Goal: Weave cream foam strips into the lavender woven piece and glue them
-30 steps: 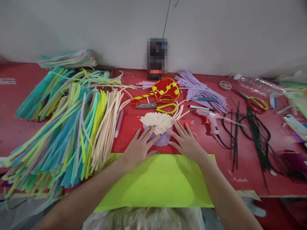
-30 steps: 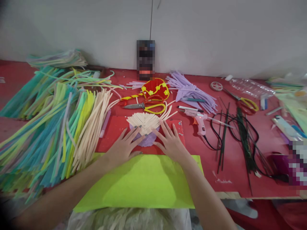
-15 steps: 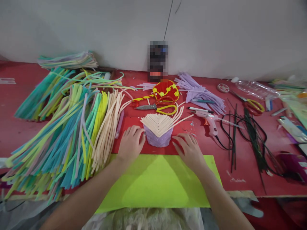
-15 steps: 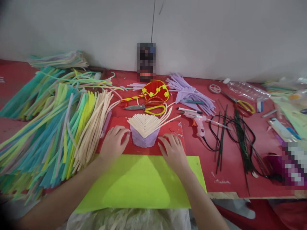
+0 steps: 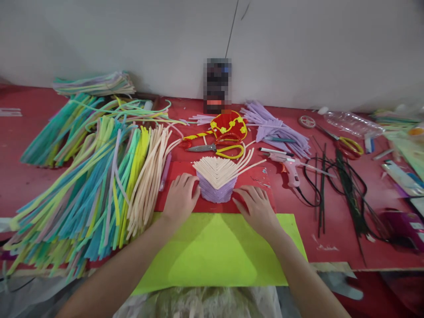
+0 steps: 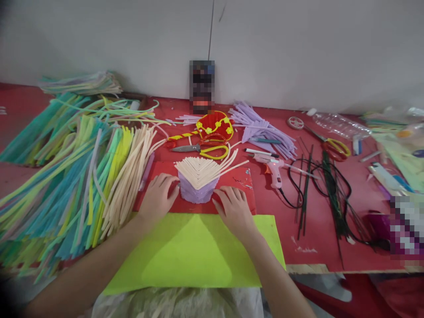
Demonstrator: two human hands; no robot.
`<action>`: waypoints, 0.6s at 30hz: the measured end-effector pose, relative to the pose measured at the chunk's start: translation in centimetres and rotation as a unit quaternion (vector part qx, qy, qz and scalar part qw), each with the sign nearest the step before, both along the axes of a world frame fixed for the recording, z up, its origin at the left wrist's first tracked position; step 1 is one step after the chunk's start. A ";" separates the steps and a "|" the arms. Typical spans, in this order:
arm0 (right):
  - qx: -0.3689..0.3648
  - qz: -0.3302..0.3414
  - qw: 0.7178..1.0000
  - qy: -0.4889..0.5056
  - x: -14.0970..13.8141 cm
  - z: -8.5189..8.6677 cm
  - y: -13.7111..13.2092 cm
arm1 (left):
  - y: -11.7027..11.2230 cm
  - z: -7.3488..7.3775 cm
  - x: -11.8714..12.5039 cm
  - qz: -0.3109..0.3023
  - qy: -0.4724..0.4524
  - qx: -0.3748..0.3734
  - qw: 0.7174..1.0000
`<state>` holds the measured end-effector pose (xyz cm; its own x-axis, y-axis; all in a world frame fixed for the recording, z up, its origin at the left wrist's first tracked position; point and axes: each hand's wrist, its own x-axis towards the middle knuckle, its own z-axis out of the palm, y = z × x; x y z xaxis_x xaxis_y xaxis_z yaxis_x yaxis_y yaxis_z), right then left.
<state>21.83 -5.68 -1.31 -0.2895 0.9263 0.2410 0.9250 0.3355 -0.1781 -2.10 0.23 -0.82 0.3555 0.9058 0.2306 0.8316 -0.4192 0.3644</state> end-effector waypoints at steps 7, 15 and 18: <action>0.049 -0.087 0.992 0.073 3.6 0.3 1.4 | -0.8 0.1 0.9 -0.149 0.029 0.008 0.988; 0.075 -0.378 0.920 0.065 11.7 0.5 4.3 | -1.8 -0.1 1.3 -0.211 0.116 -0.010 0.970; 0.049 -0.429 0.900 0.053 13.5 -0.7 4.8 | -1.7 -0.2 1.2 -0.225 0.127 -0.014 0.966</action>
